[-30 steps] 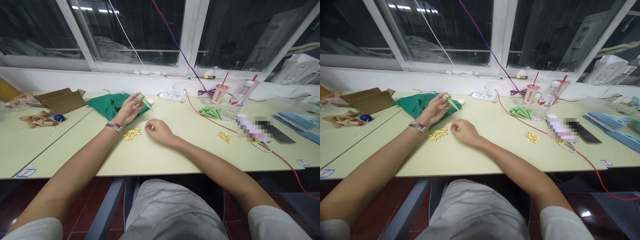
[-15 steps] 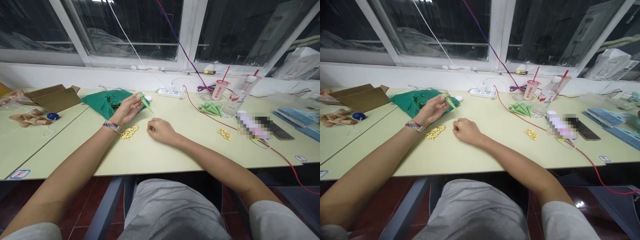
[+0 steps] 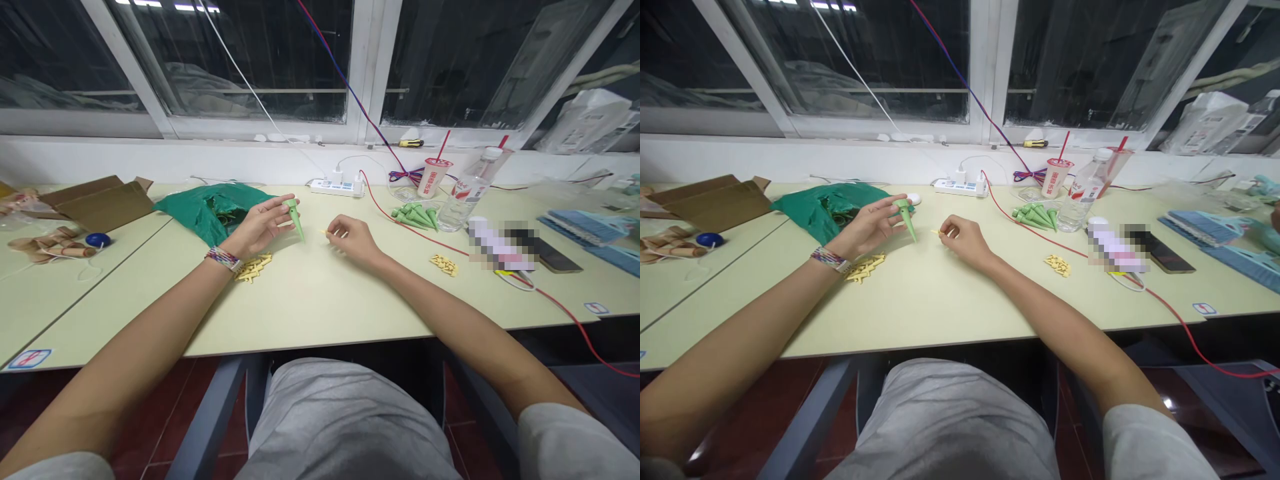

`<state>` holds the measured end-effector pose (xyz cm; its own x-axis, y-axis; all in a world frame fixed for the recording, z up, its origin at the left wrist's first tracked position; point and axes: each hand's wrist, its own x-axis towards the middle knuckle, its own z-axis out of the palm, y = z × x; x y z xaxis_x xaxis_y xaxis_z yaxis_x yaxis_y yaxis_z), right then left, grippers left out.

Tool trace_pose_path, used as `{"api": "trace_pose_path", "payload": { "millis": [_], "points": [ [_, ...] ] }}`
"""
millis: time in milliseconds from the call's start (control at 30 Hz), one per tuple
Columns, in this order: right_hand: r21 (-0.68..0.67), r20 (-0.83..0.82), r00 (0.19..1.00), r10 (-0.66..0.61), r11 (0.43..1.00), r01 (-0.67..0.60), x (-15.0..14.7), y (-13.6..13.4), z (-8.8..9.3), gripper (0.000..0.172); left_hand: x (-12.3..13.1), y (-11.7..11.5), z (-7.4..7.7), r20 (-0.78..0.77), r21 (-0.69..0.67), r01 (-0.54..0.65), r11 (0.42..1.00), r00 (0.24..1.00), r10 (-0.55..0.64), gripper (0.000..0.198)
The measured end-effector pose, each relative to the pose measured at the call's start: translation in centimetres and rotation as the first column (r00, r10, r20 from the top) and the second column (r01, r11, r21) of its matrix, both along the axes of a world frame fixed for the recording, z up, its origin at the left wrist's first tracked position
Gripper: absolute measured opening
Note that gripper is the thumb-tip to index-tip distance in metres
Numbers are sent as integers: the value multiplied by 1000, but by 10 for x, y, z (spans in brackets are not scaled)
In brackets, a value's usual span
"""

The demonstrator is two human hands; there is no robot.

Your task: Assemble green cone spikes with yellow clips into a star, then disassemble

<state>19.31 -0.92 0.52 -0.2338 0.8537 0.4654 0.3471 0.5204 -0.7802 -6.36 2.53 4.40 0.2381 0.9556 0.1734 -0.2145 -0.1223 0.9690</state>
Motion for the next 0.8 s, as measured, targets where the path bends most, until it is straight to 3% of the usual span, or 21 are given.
{"api": "trace_pose_path", "payload": {
  "millis": [100,233,333,567,800],
  "points": [
    [53,-178,984,0,999,10,-4,-1,4,15,9,-6,-2,-61,29,-21,999,998,23,50],
    [46,-295,953,70,997,-60,-12,-10,8,21,20,-13,-6,-140,78,18,997,990,-6,54],
    [53,-309,945,108,994,-96,-15,-14,9,15,23,-15,-9,-210,107,49,993,977,-26,55],
    [-14,-348,933,92,995,-103,-17,-8,2,19,23,-16,-12,-270,155,18,988,963,25,54],
    [113,-267,961,77,992,-48,-13,-7,4,21,24,-15,-15,-241,156,-7,988,970,45,48]
  ]
}}
